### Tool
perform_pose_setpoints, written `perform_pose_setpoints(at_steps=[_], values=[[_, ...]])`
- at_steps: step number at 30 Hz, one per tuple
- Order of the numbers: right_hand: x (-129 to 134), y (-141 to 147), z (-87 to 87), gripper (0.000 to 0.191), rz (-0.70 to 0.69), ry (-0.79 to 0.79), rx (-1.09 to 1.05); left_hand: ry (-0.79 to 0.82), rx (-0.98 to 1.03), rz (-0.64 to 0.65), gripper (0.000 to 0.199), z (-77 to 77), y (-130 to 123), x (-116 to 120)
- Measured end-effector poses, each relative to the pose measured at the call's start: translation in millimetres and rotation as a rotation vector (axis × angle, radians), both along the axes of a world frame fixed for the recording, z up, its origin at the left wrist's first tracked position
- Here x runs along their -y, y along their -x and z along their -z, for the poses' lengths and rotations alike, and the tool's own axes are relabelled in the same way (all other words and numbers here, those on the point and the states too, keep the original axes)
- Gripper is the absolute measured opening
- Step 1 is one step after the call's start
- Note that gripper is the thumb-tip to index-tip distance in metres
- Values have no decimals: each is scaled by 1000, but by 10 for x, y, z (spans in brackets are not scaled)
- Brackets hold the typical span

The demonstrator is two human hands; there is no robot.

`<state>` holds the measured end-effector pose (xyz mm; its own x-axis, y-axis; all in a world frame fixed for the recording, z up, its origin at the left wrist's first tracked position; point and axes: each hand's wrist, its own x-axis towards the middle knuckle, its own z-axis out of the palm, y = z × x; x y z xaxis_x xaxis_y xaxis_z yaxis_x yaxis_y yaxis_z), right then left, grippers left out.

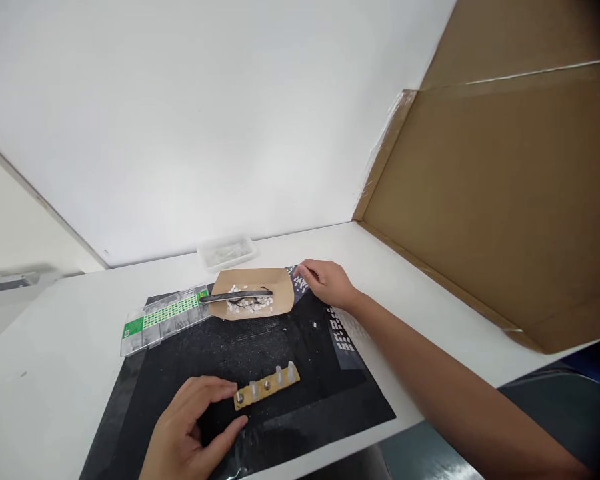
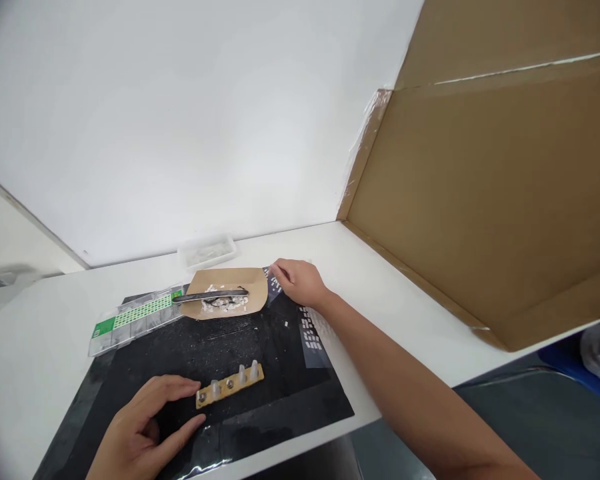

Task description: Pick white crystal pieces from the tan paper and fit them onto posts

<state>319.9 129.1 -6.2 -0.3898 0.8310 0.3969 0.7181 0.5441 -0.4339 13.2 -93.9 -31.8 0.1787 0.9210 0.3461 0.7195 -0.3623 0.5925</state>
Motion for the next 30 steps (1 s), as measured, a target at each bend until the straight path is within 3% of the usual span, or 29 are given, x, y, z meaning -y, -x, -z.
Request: perform_pose_setpoints(at_steps=[6, 9, 13, 18, 24, 28, 30], values=[[-13, -28, -69, 24, -46, -21, 52, 143, 250, -92, 24, 4, 25, 78], [-65, -119, -83, 24, 9, -27, 50, 209, 351, -158, 25, 11, 27, 125], [-153, -241, -46, 29, 113, 41, 7, 229, 343, -131, 30, 20, 30, 146], [-182, -283, 7, 39, 139, 59, -5, 136, 256, -151, 41, 18, -15, 107], [-178, -237, 51, 48, 91, 79, -47, -31, 530, -241, 77, -2, -150, 46], [-180, -195, 103, 51, 60, 100, -63, -173, 390, -245, 96, 21, -48, -57], [-172, -178, 117, 52, 49, 101, -68, -200, 320, -209, 95, -25, 19, -141]])
